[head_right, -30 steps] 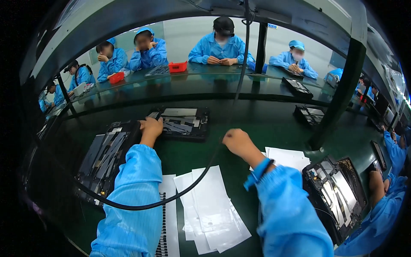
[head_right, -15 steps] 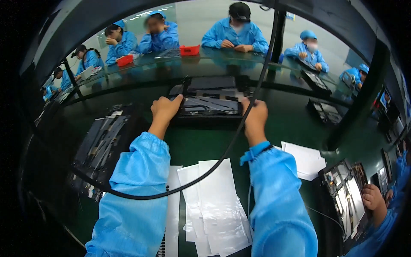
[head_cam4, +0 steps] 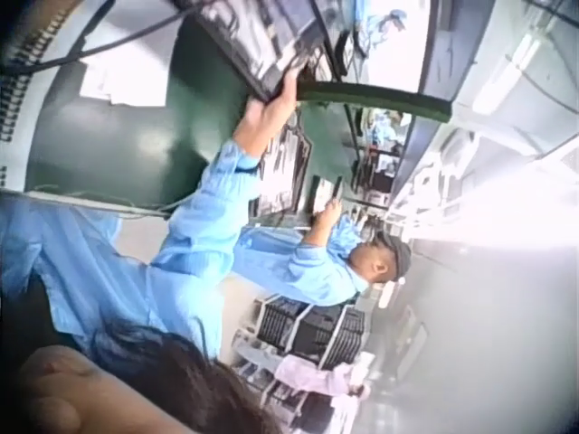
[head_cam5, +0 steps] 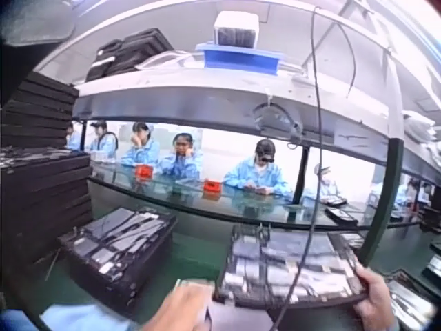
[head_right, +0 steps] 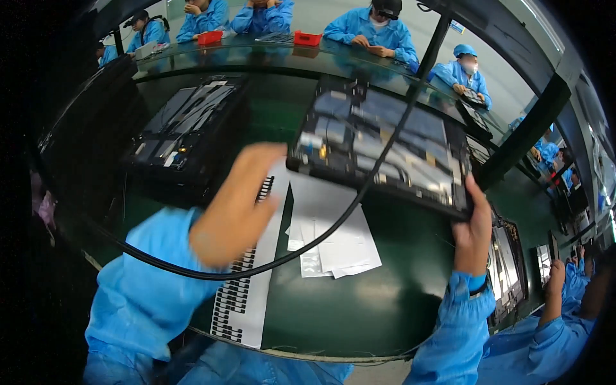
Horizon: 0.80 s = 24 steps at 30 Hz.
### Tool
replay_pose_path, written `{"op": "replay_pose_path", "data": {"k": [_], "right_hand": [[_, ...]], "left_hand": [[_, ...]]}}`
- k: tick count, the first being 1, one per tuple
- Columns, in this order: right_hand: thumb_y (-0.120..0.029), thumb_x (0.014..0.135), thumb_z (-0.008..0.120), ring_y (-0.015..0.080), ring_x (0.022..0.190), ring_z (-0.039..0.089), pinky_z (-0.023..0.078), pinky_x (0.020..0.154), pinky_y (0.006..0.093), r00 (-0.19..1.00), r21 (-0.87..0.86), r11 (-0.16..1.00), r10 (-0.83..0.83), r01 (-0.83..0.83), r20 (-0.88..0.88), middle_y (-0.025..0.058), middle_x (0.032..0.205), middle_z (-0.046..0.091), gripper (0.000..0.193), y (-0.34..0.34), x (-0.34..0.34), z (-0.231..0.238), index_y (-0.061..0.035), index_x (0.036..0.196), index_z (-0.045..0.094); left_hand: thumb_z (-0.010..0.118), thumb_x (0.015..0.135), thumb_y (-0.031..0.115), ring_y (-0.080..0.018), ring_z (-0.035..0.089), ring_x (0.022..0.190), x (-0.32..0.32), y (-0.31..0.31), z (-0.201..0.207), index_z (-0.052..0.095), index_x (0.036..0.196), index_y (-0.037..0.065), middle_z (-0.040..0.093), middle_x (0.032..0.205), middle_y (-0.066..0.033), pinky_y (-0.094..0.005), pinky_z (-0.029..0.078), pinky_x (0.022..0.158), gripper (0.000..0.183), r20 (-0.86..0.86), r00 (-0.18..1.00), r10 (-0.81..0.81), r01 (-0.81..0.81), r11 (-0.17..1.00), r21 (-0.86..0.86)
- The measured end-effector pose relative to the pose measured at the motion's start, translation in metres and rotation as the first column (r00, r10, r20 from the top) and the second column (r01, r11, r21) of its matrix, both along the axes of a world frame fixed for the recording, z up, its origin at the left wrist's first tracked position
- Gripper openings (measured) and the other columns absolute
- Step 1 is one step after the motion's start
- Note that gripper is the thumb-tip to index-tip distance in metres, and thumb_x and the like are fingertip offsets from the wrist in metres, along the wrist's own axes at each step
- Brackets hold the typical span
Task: The person assembles or inspects internal components of electronic tablets by hand, working with tablet chassis, internal ribbon cables, and electronic modules.
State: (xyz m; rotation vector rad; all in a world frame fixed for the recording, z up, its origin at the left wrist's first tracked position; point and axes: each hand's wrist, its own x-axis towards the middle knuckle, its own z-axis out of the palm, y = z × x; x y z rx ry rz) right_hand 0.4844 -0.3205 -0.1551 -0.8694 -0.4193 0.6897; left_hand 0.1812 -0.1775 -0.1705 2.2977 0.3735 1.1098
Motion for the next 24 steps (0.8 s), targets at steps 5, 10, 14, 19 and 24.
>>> {"op": "replay_pose_path", "data": {"k": [5,10,14,19,24], "right_hand": [[-0.014,0.081,0.054,0.0189,0.075,0.06,0.051,0.068,0.0296,0.996,-0.221,0.972,0.083,-0.084,-0.012,0.0119,0.09,0.06,0.024,-0.022,-0.033,-0.038,0.0025,0.099,0.054],[-0.014,0.083,0.051,0.0144,0.076,0.058,0.047,0.069,0.0252,0.985,-0.336,0.933,0.161,-0.131,0.062,0.009,0.088,0.059,0.025,-0.028,-0.045,-0.042,0.0043,0.1,0.053],[-0.012,0.082,0.052,0.0158,0.074,0.055,0.043,0.07,0.0272,0.801,-0.546,0.754,0.044,0.365,0.597,0.0071,0.084,0.058,0.016,-0.05,-0.049,-0.042,0.0013,0.088,0.057],[0.0,0.073,0.055,0.0261,0.081,0.053,0.042,0.072,0.0318,0.024,-0.116,0.635,0.152,0.764,0.988,0.0128,0.085,0.056,0.006,-0.04,-0.09,-0.014,0.0023,0.078,0.056],[0.006,0.062,0.06,0.0271,0.076,0.051,0.041,0.067,0.0338,-0.069,-0.209,0.913,0.247,0.351,0.966,0.0118,0.08,0.054,0.016,0.039,-0.169,0.007,-0.0005,0.076,0.057]], "left_hand": [[0.061,0.068,0.012,-0.0385,0.038,0.111,-0.082,-0.021,-0.043,0.044,0.114,-0.004,0.037,0.122,-0.0226,-0.0428,0.031,0.094,0.052,-0.491,0.862,0.124,-0.032,0.981,0.191],[0.066,0.064,0.018,-0.0385,0.041,0.105,-0.089,-0.026,-0.033,0.048,0.107,-0.005,0.042,0.114,-0.0237,-0.046,0.034,0.089,0.052,-0.468,0.876,0.118,-0.025,0.979,0.2],[0.067,0.063,0.02,-0.0382,0.043,0.099,-0.084,-0.022,-0.026,0.05,0.104,-0.004,0.044,0.107,-0.0245,-0.0457,0.035,0.086,0.051,-0.513,0.855,0.077,0.013,0.985,0.171],[0.068,0.063,0.021,-0.0348,0.045,0.095,-0.071,0.004,-0.027,0.052,0.099,-0.004,0.045,0.103,-0.0209,-0.0428,0.037,0.082,0.046,-0.465,0.885,-0.023,0.093,0.987,0.13],[0.067,0.064,0.018,-0.0355,0.045,0.102,-0.059,0.023,-0.038,0.052,0.1,-0.004,0.046,0.108,-0.0206,-0.0422,0.038,0.084,0.045,-0.448,0.894,0.016,0.093,0.971,0.221]]}}
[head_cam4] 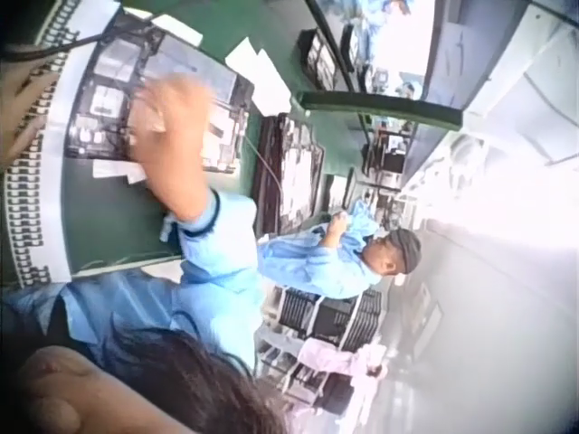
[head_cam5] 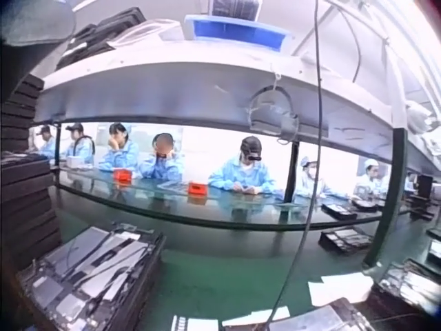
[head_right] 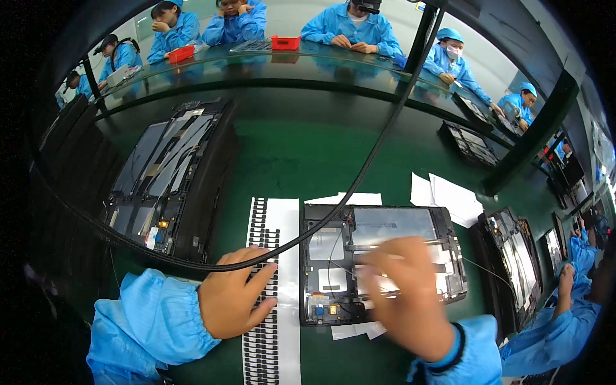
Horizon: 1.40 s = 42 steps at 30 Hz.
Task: The person assembles or inspects internal components of electronic tablets by hand, working with tablet chassis, internal ribbon cables, and electronic modules.
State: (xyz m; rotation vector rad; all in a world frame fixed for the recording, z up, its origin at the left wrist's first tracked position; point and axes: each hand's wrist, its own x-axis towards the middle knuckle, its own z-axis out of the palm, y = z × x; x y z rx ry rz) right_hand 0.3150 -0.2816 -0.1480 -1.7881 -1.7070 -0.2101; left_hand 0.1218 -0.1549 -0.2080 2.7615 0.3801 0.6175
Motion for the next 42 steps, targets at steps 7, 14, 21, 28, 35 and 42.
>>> {"op": "replay_pose_path", "data": {"k": [7,14,21,28,35,42], "right_hand": [[-0.007,0.061,0.058,0.0279,0.071,0.046,0.032,0.066,0.0393,0.927,-0.142,0.99,0.065,-0.013,0.369,0.0119,0.072,0.052,0.006,0.091,-0.04,-0.035,-0.0008,0.061,0.057],[-0.008,0.06,0.058,0.0282,0.073,0.047,0.032,0.067,0.0396,0.965,-0.067,0.996,-0.046,0.066,0.258,0.0114,0.069,0.052,0.008,0.107,-0.047,-0.049,-0.0015,0.059,0.055],[-0.014,0.056,0.061,0.0263,0.071,0.047,0.03,0.066,0.0384,0.961,-0.051,0.992,-0.099,0.116,0.257,0.011,0.067,0.053,0.012,0.111,-0.042,-0.056,-0.0029,0.054,0.057],[-0.003,0.066,0.053,0.0299,0.073,0.046,0.035,0.065,0.0375,0.994,0.001,0.997,0.077,-0.077,0.074,0.014,0.071,0.051,0.004,0.09,-0.032,-0.041,0.0005,0.066,0.053],[0.0,0.069,0.061,0.0228,0.086,0.052,0.039,0.077,0.0317,0.895,-0.279,0.918,0.147,-0.282,-0.422,0.0116,0.09,0.056,0.008,-0.057,0.007,0.008,-0.002,0.075,0.057],[0.0,0.07,0.06,0.0233,0.095,0.047,0.033,0.086,0.0341,0.797,-0.218,0.97,-0.045,-0.11,-0.602,0.0112,0.104,0.054,0.006,-0.066,0.038,0.002,-0.0043,0.073,0.057]], "left_hand": [[0.066,0.064,0.02,-0.0339,0.047,0.099,0.006,0.001,0.0,0.052,0.101,-0.005,0.048,0.104,-0.0219,-0.0385,0.038,0.084,0.047,0.055,0.998,-0.012,0.011,1.0,0.018],[0.068,0.062,0.016,-0.0345,0.048,0.096,0.003,0.005,-0.003,0.052,0.102,-0.005,0.047,0.105,-0.0223,-0.0391,0.039,0.083,0.048,0.078,0.997,-0.022,0.022,1.0,-0.001],[0.065,0.063,0.016,-0.0301,0.046,0.09,0.01,0.001,0.002,0.051,0.097,-0.002,0.047,0.093,-0.0156,-0.0376,0.038,0.078,0.041,0.047,0.999,-0.022,0.02,0.999,0.046],[0.066,0.063,0.017,-0.0343,0.046,0.098,0.011,0.003,-0.001,0.051,0.1,-0.003,0.047,0.104,-0.0207,-0.0414,0.037,0.084,0.045,0.021,0.999,-0.027,0.026,0.999,0.038],[0.063,0.062,0.007,-0.0373,0.05,0.097,0.008,-0.013,0.029,0.056,0.094,-0.003,0.052,0.104,-0.0214,-0.0479,0.04,0.081,0.034,0.089,0.95,-0.299,0.297,0.954,0.042],[0.053,0.068,0.008,-0.0273,0.053,0.091,0.062,-0.044,0.028,0.057,0.089,-0.007,0.054,0.097,-0.0172,-0.035,0.044,0.078,0.027,0.146,0.751,-0.644,0.603,0.759,0.246]]}}
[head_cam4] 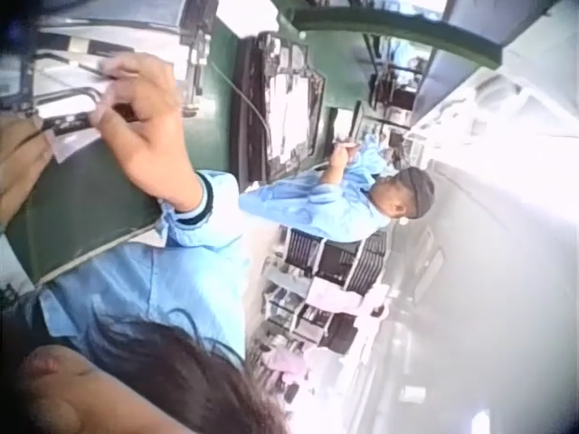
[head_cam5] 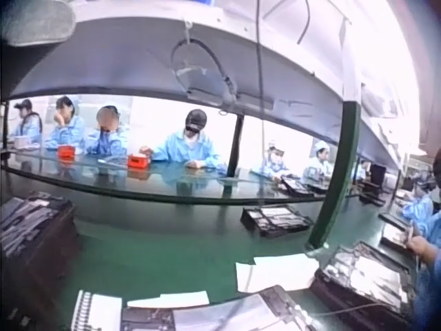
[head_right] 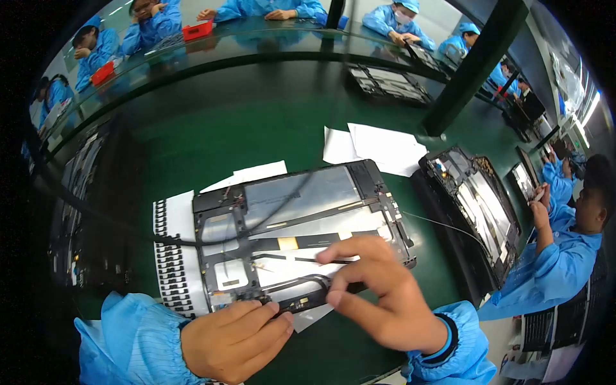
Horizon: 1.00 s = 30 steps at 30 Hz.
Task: The person assembles or inspects internal components of electronic tablets by hand, working with tablet chassis, internal ribbon cables, and electronic modules.
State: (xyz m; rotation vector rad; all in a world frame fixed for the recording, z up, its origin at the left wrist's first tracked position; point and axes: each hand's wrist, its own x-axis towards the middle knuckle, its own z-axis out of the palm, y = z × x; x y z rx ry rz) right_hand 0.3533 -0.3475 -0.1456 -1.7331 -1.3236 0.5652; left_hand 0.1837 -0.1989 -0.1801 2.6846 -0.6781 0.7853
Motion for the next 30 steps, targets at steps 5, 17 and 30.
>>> {"op": "replay_pose_path", "data": {"k": [5,17,30], "right_hand": [[-0.001,0.062,0.063,0.0304,0.108,0.042,0.032,0.091,0.0386,0.989,-0.069,0.993,0.1,-0.093,0.105,0.0127,0.111,0.05,0.011,0.01,0.0,-0.014,-0.005,0.071,0.056],[-0.009,0.067,0.061,0.0316,0.106,0.043,0.026,0.094,0.0427,0.985,-0.115,0.99,0.102,-0.086,0.138,0.0191,0.111,0.051,0.009,0.013,-0.008,-0.016,-0.0035,0.07,0.055],[-0.008,0.068,0.061,0.0313,0.104,0.043,0.027,0.093,0.0409,0.979,-0.11,0.991,0.095,-0.075,0.183,0.0183,0.11,0.051,0.009,0.016,-0.01,-0.015,-0.0038,0.071,0.055]], "left_hand": [[0.054,0.064,0.006,-0.0277,0.057,0.082,0.01,0.007,-0.009,0.06,0.079,-0.008,0.057,0.09,-0.0176,-0.0325,0.048,0.068,0.022,0.02,0.999,-0.043,0.043,0.999,-0.017],[0.052,0.064,0.003,-0.0292,0.056,0.089,0.006,0.006,-0.007,0.059,0.083,-0.009,0.057,0.093,-0.018,-0.0323,0.049,0.071,0.023,-0.068,0.997,-0.019,0.013,0.997,-0.079],[0.054,0.062,0.002,-0.0279,0.056,0.088,0.006,0.001,-0.005,0.059,0.084,-0.007,0.057,0.093,-0.0148,-0.0333,0.049,0.07,0.025,-0.053,0.998,0.03,-0.038,0.987,-0.156]]}}
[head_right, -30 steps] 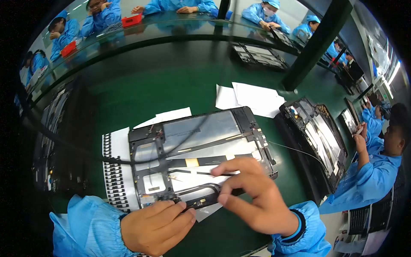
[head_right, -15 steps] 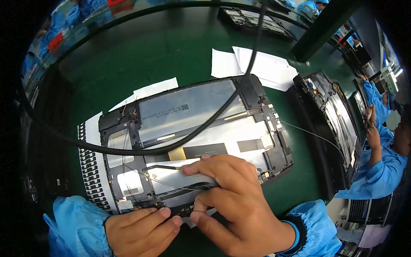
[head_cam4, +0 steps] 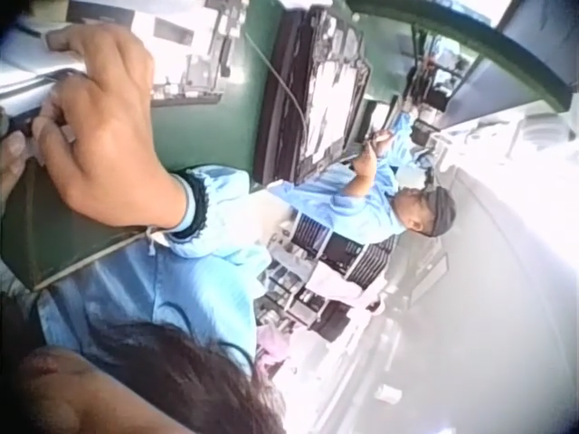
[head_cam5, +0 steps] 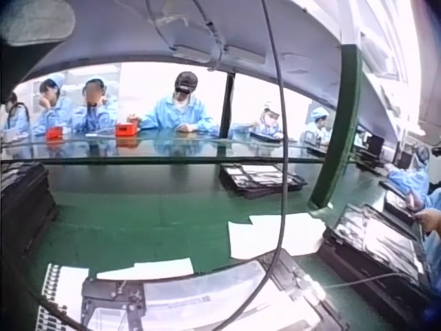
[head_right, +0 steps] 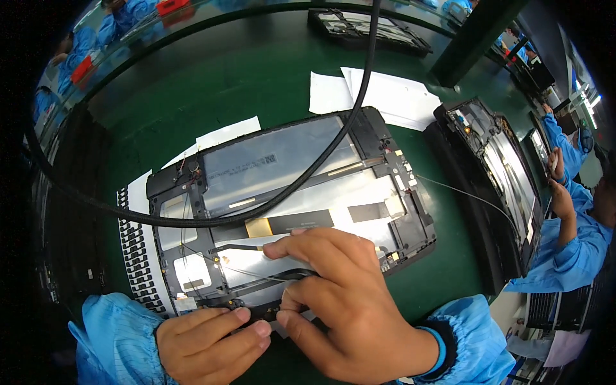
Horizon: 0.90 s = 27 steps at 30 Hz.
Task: The person assembles or inspects internal components of electronic tablets by hand, working with tablet chassis, internal ribbon cables, and electronic modules.
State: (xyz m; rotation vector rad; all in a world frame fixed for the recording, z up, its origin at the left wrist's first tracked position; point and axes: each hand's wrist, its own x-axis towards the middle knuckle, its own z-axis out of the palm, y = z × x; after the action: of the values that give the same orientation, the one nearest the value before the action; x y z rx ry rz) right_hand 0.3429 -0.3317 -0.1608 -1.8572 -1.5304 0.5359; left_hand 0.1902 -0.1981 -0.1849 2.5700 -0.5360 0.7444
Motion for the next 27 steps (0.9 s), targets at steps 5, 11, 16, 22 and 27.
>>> {"op": "replay_pose_path", "data": {"k": [5,11,16,22,27], "right_hand": [[-0.009,0.068,0.061,0.031,0.104,0.043,0.026,0.093,0.0412,0.997,0.01,1.0,0.028,-0.027,-0.068,0.0191,0.11,0.051,0.008,-0.001,0.004,-0.001,-0.0035,0.071,0.055],[-0.009,0.068,0.061,0.0314,0.104,0.043,0.026,0.092,0.0413,0.999,0.002,1.0,0.023,-0.023,-0.033,0.0186,0.11,0.051,0.008,0.0,0.002,0.0,-0.0036,0.071,0.055],[-0.009,0.067,0.062,0.0319,0.104,0.043,0.027,0.092,0.0413,1.0,0.006,1.0,0.015,-0.015,-0.018,0.0178,0.111,0.051,0.009,0.001,0.001,0.0,-0.004,0.071,0.055],[-0.007,0.064,0.064,0.0323,0.104,0.044,0.029,0.092,0.0411,1.0,-0.02,1.0,-0.015,0.015,-0.002,0.0175,0.109,0.052,0.01,0.002,0.0,-0.002,-0.0037,0.07,0.057],[0.001,0.057,0.066,0.0313,0.097,0.052,0.042,0.081,0.0366,0.988,0.15,0.987,-0.035,0.058,-0.149,0.0146,0.103,0.054,0.015,-0.013,0.011,-0.01,-0.0019,0.07,0.058]], "left_hand": [[0.055,0.059,0.003,-0.0275,0.057,0.086,-0.003,0.0,-0.003,0.059,0.081,-0.007,0.057,0.088,-0.0142,-0.0335,0.05,0.069,0.024,-0.025,1.0,0.007,-0.009,0.998,-0.066],[0.055,0.056,0.003,-0.0276,0.057,0.086,-0.004,-0.001,-0.003,0.059,0.078,-0.006,0.057,0.085,-0.0142,-0.0336,0.05,0.069,0.024,-0.023,1.0,0.018,-0.019,0.998,-0.064],[0.056,0.058,0.003,-0.0275,0.057,0.086,-0.004,0.0,0.0,0.059,0.08,-0.006,0.058,0.087,-0.0146,-0.0331,0.05,0.069,0.024,-0.047,0.999,0.011,-0.013,0.998,-0.058],[0.051,0.069,0.004,-0.0244,0.055,0.086,-0.001,0.004,-0.005,0.061,0.085,-0.005,0.057,0.101,-0.0136,-0.0308,0.046,0.072,0.02,-0.014,1.0,0.022,-0.019,0.984,0.177],[0.047,0.075,0.007,-0.0221,0.054,0.086,-0.004,0.005,-0.001,0.061,0.087,-0.005,0.057,0.103,-0.0132,-0.0296,0.044,0.074,0.022,0.025,1.0,0.006,-0.014,0.94,0.34]]}}
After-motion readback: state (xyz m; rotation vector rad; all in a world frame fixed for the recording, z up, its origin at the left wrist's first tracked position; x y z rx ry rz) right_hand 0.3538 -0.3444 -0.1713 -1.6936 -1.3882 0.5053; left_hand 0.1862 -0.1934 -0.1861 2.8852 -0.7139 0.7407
